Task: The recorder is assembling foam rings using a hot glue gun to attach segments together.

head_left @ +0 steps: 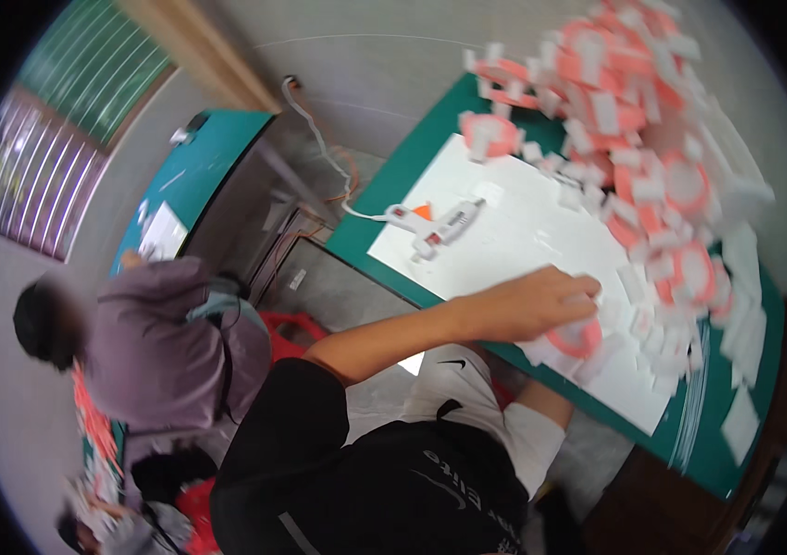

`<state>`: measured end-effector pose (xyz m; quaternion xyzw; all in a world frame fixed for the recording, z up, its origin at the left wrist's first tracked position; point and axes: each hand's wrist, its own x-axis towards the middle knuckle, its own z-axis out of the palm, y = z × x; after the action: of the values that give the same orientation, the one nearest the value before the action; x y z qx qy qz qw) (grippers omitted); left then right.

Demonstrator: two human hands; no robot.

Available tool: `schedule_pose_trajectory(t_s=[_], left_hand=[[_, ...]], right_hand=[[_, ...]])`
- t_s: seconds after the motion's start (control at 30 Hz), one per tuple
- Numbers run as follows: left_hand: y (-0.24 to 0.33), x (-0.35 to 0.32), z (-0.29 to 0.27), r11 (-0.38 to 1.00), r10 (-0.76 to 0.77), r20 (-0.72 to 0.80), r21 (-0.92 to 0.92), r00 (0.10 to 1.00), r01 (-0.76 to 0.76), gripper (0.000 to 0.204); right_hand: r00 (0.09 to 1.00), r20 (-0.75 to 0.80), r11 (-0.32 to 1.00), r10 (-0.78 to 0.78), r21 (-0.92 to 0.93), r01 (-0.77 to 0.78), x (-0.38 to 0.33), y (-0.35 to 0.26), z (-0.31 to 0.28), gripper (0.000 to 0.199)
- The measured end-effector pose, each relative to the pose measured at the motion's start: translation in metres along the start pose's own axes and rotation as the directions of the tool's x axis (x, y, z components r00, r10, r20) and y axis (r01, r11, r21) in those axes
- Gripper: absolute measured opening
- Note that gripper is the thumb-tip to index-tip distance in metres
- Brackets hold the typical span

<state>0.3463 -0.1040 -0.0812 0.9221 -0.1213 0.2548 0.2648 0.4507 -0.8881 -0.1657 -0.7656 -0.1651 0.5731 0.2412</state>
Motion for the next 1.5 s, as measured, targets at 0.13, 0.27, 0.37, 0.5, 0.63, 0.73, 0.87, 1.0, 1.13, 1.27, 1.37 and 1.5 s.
schedule_pose_trajectory(t_s=[0.13, 0.27, 0.37, 0.5, 0.63, 0.73, 0.87, 1.0, 1.13, 1.27, 1.37, 1.5], left_hand=[[0.009, -0.002, -0.005, 0.999, 0.021, 0.015, -0.031, 1.000, -0.020, 0.025], [0.006, -0.002, -0.016, 0.993, -0.068, -0.046, -0.105, 0.997, 0.063, 0.033], [-0.009, -0.003, -0.033, 0.981, -0.154, -0.246, -0.156, 0.957, 0.118, 0.037], [-0.025, -0.014, -0.053, 0.822, -0.508, -0.330, -0.462, 0.796, 0.334, 0.041], [-0.036, -0.018, -0.059, 0.622, -0.663, -0.231, -0.700, 0.712, 0.352, 0.041], [-0.064, -0.011, -0.068, 0.594, -0.720, -0.193, -0.667, 0.666, 0.450, 0.038], [-0.139, 0.018, -0.081, 0.636, -0.753, -0.231, -0.499, 0.617, 0.589, 0.040], [-0.224, 0.058, -0.086, 0.676, -0.725, -0.311, -0.151, 0.614, 0.722, 0.050], [-0.328, 0.074, -0.078, 0.720, -0.581, -0.371, 0.180, 0.724, 0.670, 0.053], [-0.436, 0.061, -0.106, 0.792, -0.451, 0.116, 0.509, 0.885, 0.337, 0.053], [-0.458, 0.069, -0.138, 0.749, -0.230, 0.331, 0.661, 0.915, -0.050, 0.058], [-0.378, 0.091, -0.167, 0.706, -0.440, 0.018, 0.625, 0.898, 0.333, 0.063]], right_hand=[[0.982, 0.179, 0.939, -0.068, -0.320, 0.123, 0.006, -0.014, 0.014, 0.024], [0.907, 0.422, 0.802, -0.009, -0.539, 0.259, 0.011, -0.047, 0.042, 0.028], [0.929, 0.369, 0.827, 0.017, -0.528, 0.195, 0.018, -0.064, 0.064, 0.032], [0.980, 0.185, 0.938, 0.075, -0.346, -0.007, 0.036, -0.082, 0.105, 0.038], [0.988, 0.016, 0.987, 0.153, -0.057, -0.152, 0.062, -0.097, 0.145, 0.043], [0.980, -0.046, 0.975, 0.195, 0.121, -0.188, 0.079, -0.105, 0.168, 0.048], [0.966, -0.100, 0.931, 0.238, 0.306, -0.198, 0.095, -0.110, 0.193, 0.054], [0.951, -0.136, 0.870, 0.277, 0.456, -0.188, 0.109, -0.115, 0.212, 0.061], [0.941, -0.164, 0.786, 0.296, 0.602, -0.142, 0.121, -0.122, 0.223, 0.067], [0.932, -0.134, 0.577, 0.337, 0.811, -0.092, 0.123, -0.120, 0.229, 0.078], [0.942, -0.199, 0.738, 0.270, 0.671, -0.069, 0.115, -0.108, 0.226, 0.070], [0.952, -0.176, 0.724, 0.251, 0.687, -0.064, 0.116, -0.104, 0.229, 0.069]])
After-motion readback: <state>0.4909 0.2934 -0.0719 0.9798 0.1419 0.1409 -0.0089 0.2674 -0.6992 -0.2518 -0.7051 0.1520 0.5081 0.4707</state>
